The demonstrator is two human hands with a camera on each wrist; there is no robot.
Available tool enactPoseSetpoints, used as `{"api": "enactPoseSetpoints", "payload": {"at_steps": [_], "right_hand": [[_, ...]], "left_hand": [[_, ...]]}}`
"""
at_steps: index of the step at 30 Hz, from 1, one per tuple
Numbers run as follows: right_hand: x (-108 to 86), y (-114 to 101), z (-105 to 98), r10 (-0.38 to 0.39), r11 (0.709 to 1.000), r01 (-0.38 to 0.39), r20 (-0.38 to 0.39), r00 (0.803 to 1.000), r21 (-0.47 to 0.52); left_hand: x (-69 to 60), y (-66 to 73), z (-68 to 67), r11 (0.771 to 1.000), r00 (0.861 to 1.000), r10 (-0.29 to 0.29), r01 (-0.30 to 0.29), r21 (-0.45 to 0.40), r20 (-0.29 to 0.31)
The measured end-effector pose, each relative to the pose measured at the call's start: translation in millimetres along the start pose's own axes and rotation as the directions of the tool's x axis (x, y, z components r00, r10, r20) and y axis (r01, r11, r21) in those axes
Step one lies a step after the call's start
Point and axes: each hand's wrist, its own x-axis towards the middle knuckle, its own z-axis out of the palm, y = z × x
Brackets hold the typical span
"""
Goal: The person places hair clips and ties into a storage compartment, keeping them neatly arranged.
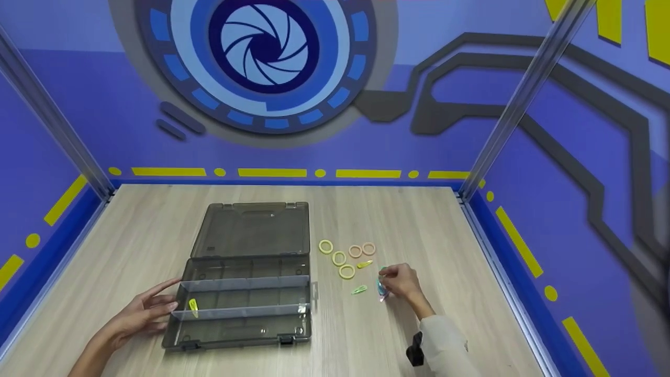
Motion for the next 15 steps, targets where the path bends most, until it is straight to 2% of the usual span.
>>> {"api": "enactPoseSetpoints", "payload": {"at_steps": [4, 8, 11, 15], "right_hand": [[-1.8, 6, 0, -0.056, 0.997, 0.056, 0.001, 0.998, -0.053], [-5.9, 11, -3, -0.072, 0.994, 0.071, -0.007, 0.997, -0.087], [-10.5, 14, -5, -0.031, 0.996, 0.028, -0.026, 0.999, -0.082], [-16.3, 17, -6, 0.083, 0.995, -0.085, -0.036, 0.996, -0.052]], "left_hand": [[1.1, 0.6, 0.2, 1.000, 1.000, -0.015, 0.015, -0.002, -0.014], [0.7, -0.2, -1.2, 1.000, 1.000, 0.001, -0.001, -0.006, 0.023], [0.2, -0.7, -2.1, 1.000, 0.999, 0.014, -0.013, -0.013, 0.043], [0.2, -0.1, -3.2, 1.000, 0.999, 0.017, -0.016, -0.013, 0.045]]}}
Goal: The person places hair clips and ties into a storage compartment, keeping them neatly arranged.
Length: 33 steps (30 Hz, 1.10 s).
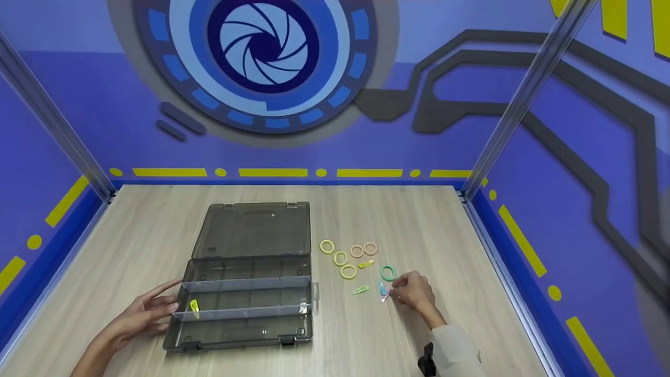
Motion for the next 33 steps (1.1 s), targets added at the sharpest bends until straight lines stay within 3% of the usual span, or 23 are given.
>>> {"api": "enactPoseSetpoints", "payload": {"at_steps": [6, 24, 33], "right_hand": [[-6.1, 0, 5, 0.067, 0.998, -0.068, 0.001, 0.998, 0.005], [-4.0, 2, 10, -0.018, 0.999, 0.015, -0.061, 0.998, -0.048], [-1.7, 2, 8, 0.014, 0.999, -0.016, -0.045, 0.999, -0.042]], "left_hand": [[-0.7, 1.4, 0.1, 1.000, 1.000, -0.001, 0.001, 0.012, -0.009], [-1.2, 2.2, 0.8, 1.000, 1.000, -0.002, 0.002, -0.004, 0.003], [-2.6, 1.6, -0.1, 1.000, 1.000, 0.000, 0.000, -0.013, 0.011]]}}
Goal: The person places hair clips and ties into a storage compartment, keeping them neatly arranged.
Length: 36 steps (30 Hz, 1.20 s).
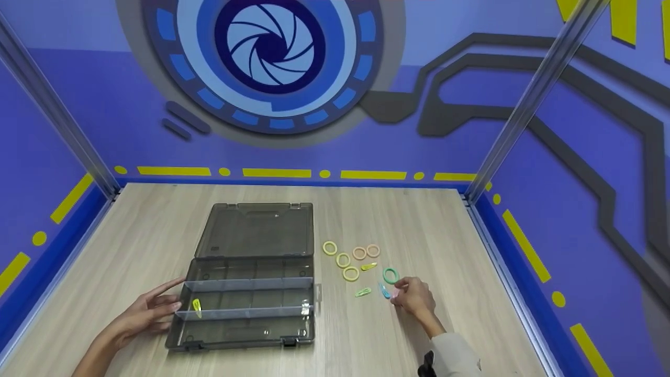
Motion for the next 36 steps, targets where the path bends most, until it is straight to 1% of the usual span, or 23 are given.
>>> {"api": "enactPoseSetpoints", "payload": {"at_steps": [3, 8, 15, 18, 21, 24, 26, 29, 30, 32, 33, 36], "right_hand": [[0.1, 0, 0, 0.022, 1.000, -0.022, 0.000, 1.000, 0.017], [-1.5, 1, -1, 0.038, 0.999, -0.038, 0.006, 0.999, 0.035], [-3.7, 3, -7, 0.082, 0.988, -0.088, 0.050, 0.995, 0.130], [-3.7, 0, -9, 0.076, 0.985, -0.085, 0.060, 0.995, 0.147], [-3.5, -6, -12, 0.055, 0.987, -0.061, 0.045, 0.997, 0.148], [-2.6, -14, -12, 0.036, 0.987, -0.043, 0.045, 0.998, 0.157], [-2.6, -20, -10, 0.027, 0.983, -0.038, 0.060, 0.998, 0.181], [-2.4, -31, -7, -0.021, 0.975, -0.003, 0.104, 0.994, 0.223], [-2.6, -35, -5, -0.036, 0.971, 0.007, 0.118, 0.992, 0.239], [-2.7, -43, -1, -0.093, 0.966, 0.054, 0.146, 0.985, 0.253], [-2.5, -47, 1, -0.125, 0.962, 0.079, 0.162, 0.979, 0.263], [-1.9, -62, 8, -0.183, 0.948, 0.120, 0.199, 0.963, 0.294]], "left_hand": [[-0.4, -0.6, 0.1, 1.000, 1.000, 0.005, -0.005, 0.000, 0.001], [-0.5, -1.8, 0.6, 1.000, 1.000, 0.006, -0.006, -0.001, 0.005], [1.0, -3.2, -0.3, 1.000, 1.000, 0.011, -0.011, 0.003, 0.021], [0.4, -3.4, -0.9, 1.000, 1.000, 0.012, -0.012, 0.006, 0.023], [1.4, -3.1, -1.1, 1.000, 1.000, 0.021, -0.021, 0.004, 0.023], [2.5, -2.5, -2.1, 1.000, 0.999, 0.023, -0.023, 0.006, 0.026], [2.6, -1.9, -2.2, 1.000, 1.000, 0.013, -0.013, 0.010, 0.020], [2.7, -1.9, -1.8, 1.000, 1.000, 0.006, -0.007, 0.011, 0.012], [2.7, -1.9, -1.5, 1.000, 1.000, 0.006, -0.006, 0.010, 0.008], [2.7, -1.8, -1.1, 1.000, 1.000, 0.005, -0.005, 0.010, 0.001], [2.5, -1.8, -0.8, 1.000, 1.000, 0.006, -0.006, 0.012, -0.001], [1.6, -2.1, -0.3, 1.000, 1.000, 0.013, -0.014, 0.019, 0.002]]}}
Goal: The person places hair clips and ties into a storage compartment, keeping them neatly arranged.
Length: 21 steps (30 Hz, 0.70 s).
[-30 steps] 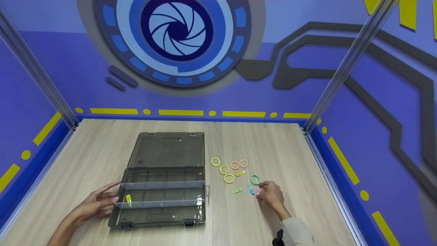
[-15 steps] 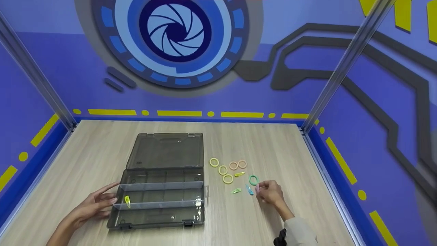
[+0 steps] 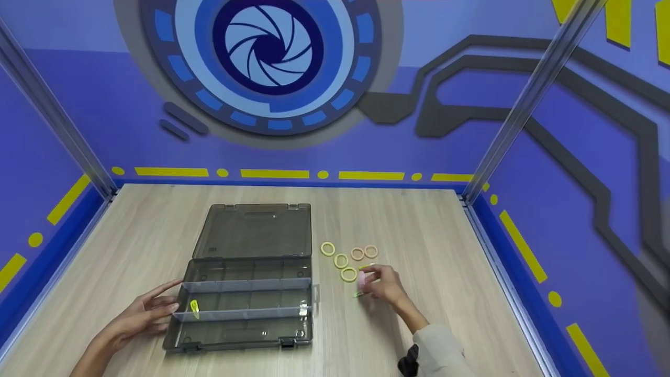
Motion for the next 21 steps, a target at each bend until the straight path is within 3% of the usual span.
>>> {"api": "enactPoseSetpoints", "payload": {"at_steps": [9, 21], "right_hand": [[20.2, -31, 35, -0.069, 0.995, 0.062, 0.101, 0.993, 0.073], [33.3, -51, 74, -0.128, 0.984, 0.100, 0.197, 0.972, 0.148]], "left_hand": [[-0.7, 1.3, 0.3, 1.000, 1.000, 0.018, -0.018, 0.021, -0.002], [1.3, -2.4, 0.0, 1.000, 1.000, 0.004, -0.004, -0.002, 0.002]]}}
